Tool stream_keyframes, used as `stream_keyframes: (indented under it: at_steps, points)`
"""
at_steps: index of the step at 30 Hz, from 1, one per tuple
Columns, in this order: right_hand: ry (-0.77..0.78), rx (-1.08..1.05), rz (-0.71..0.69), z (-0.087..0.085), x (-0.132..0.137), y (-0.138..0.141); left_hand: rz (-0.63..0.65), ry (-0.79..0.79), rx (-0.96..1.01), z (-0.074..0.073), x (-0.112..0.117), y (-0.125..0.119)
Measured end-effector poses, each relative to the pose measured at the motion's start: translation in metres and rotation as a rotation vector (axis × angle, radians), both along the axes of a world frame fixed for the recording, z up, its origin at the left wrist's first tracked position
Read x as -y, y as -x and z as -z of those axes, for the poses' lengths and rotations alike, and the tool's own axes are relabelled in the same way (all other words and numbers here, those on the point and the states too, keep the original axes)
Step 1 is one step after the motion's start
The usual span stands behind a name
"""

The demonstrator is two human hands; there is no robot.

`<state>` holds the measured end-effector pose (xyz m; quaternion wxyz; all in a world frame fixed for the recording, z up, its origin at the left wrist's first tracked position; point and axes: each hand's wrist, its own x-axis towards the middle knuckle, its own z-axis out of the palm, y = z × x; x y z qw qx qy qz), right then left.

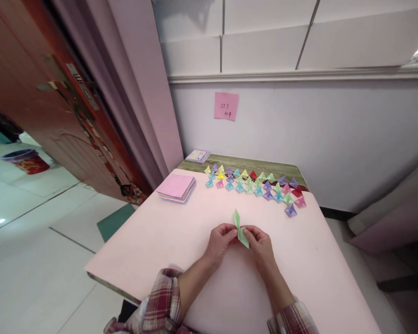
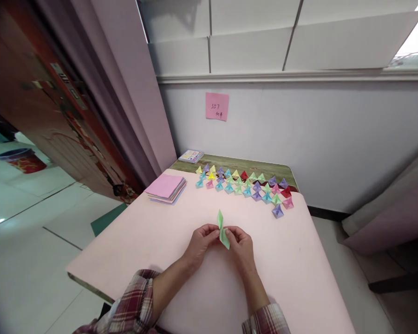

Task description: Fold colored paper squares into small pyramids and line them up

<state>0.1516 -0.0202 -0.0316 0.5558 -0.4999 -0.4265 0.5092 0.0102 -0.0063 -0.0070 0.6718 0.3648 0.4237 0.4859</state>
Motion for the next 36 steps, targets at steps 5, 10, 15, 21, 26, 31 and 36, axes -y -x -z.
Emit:
stream_keyframes:
  at_steps: [5, 10, 15, 21, 26, 31, 36]
  points:
    - [0.005, 0.013, -0.003, 0.003, -0.001, 0.000, 0.007, 0.006, 0.010, 0.002, 0.000, 0.001]
    - [0.007, 0.026, -0.005, 0.002, -0.002, 0.001, 0.007, -0.003, -0.028, 0.004, -0.001, 0.002]
    - [0.018, 0.011, -0.036, 0.000, -0.002, 0.002, 0.024, -0.031, -0.033, 0.002, 0.001, 0.001]
    - [0.009, 0.027, -0.029, 0.002, -0.002, 0.001, 0.031, -0.056, -0.076, 0.001, 0.002, -0.001]
    - [-0.033, 0.079, -0.023, 0.002, -0.002, 0.001, 0.015, -0.085, -0.154, 0.005, 0.001, -0.001]
    - [-0.047, 0.145, -0.056, 0.003, -0.002, 0.004, 0.022, -0.141, -0.193, 0.015, 0.000, 0.000]
    - [-0.063, 0.166, -0.055, 0.004, -0.002, 0.004, 0.052, -0.261, -0.254, 0.019, 0.000, 0.000]
